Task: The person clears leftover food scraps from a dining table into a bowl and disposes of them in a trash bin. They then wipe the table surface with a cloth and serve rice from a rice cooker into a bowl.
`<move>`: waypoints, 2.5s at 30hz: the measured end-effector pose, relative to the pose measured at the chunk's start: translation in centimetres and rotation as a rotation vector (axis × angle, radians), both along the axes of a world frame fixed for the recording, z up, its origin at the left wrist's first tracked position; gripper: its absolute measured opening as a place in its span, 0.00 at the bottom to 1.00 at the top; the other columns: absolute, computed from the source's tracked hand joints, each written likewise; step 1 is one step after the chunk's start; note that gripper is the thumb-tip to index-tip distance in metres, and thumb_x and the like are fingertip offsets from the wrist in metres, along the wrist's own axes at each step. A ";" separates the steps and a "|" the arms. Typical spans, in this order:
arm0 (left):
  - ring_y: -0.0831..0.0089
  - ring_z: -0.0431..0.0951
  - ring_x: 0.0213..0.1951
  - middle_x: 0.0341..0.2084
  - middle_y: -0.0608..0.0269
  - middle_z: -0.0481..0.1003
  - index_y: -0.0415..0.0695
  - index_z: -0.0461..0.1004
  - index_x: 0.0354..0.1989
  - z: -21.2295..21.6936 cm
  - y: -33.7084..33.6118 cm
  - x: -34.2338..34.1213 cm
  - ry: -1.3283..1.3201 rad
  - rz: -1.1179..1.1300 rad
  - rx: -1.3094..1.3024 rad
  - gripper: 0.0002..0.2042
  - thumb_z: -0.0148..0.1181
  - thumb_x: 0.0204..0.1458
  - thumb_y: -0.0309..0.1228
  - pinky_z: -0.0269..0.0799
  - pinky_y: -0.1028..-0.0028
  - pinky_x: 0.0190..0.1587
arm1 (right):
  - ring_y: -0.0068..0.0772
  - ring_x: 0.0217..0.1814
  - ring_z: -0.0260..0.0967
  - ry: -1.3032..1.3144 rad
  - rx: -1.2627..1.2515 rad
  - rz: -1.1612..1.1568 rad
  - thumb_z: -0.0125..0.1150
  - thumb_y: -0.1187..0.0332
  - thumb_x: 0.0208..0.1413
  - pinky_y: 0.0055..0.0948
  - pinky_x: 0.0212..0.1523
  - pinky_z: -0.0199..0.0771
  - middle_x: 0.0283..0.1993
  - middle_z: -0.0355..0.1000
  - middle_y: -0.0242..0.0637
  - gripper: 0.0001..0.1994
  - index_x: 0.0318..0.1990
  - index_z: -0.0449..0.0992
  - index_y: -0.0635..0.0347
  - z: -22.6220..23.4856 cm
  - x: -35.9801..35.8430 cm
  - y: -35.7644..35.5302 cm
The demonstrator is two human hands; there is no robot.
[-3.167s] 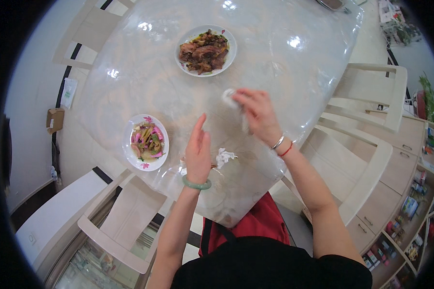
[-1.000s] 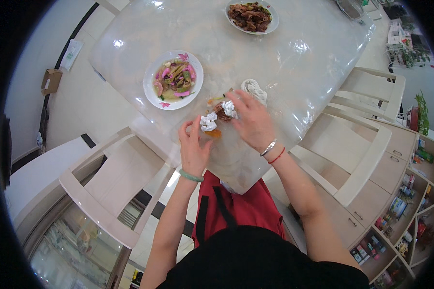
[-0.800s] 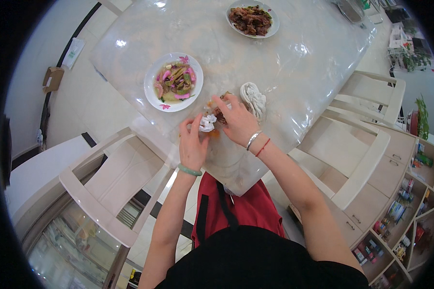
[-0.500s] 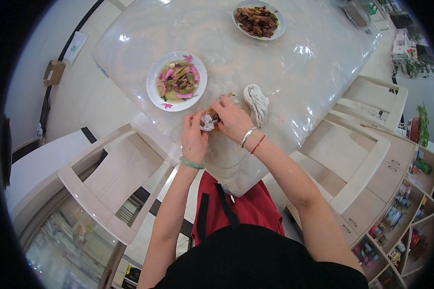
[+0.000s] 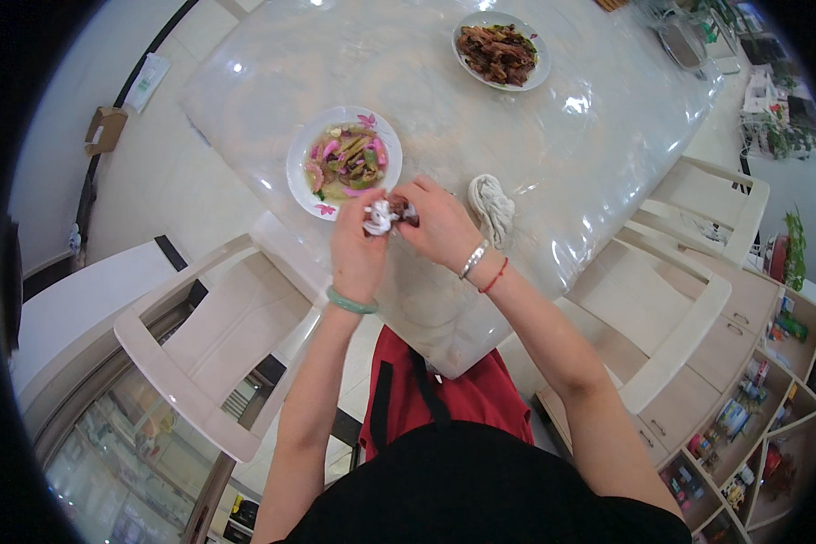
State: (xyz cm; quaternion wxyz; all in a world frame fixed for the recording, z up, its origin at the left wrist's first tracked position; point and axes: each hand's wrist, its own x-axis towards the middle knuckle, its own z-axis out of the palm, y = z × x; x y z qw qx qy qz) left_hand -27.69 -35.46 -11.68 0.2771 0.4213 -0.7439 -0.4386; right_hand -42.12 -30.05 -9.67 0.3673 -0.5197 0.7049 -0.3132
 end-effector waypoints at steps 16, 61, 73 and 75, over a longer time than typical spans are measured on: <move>0.59 0.73 0.52 0.54 0.53 0.70 0.46 0.62 0.62 -0.1 -7.2 4.4 -0.166 -0.008 -0.074 0.31 0.59 0.47 0.17 0.70 0.66 0.51 | 0.35 0.35 0.71 0.157 -0.252 -0.057 0.62 0.80 0.46 0.30 0.36 0.74 0.46 0.69 0.41 0.18 0.48 0.73 0.61 -4.0 2.1 -6.9; 0.72 0.79 0.36 0.40 0.59 0.72 0.40 0.63 0.58 -0.6 3.3 12.9 0.337 0.438 0.820 0.17 0.51 0.60 0.27 0.80 0.72 0.38 | 0.44 0.66 0.55 0.618 -0.315 -0.210 0.49 0.81 0.52 0.38 0.65 0.54 0.63 0.62 0.39 0.22 0.56 0.70 0.58 -9.2 -6.0 2.0; 0.72 0.80 0.36 0.38 0.57 0.78 0.42 0.58 0.64 -0.7 16.2 21.1 0.266 0.603 0.938 0.23 0.52 0.60 0.27 0.80 0.73 0.37 | 0.36 0.66 0.57 0.314 -0.478 0.408 0.46 0.81 0.46 0.36 0.65 0.56 0.61 0.66 0.29 0.22 0.51 0.73 0.56 -8.9 -2.3 0.8; 0.72 0.80 0.36 0.37 0.57 0.78 0.42 0.57 0.64 -0.9 17.5 22.4 0.247 0.616 0.950 0.24 0.52 0.59 0.27 0.80 0.73 0.37 | 0.35 0.64 0.60 0.255 -0.480 0.411 0.47 0.81 0.43 0.36 0.63 0.59 0.57 0.69 0.27 0.21 0.46 0.75 0.55 -8.9 -1.3 1.7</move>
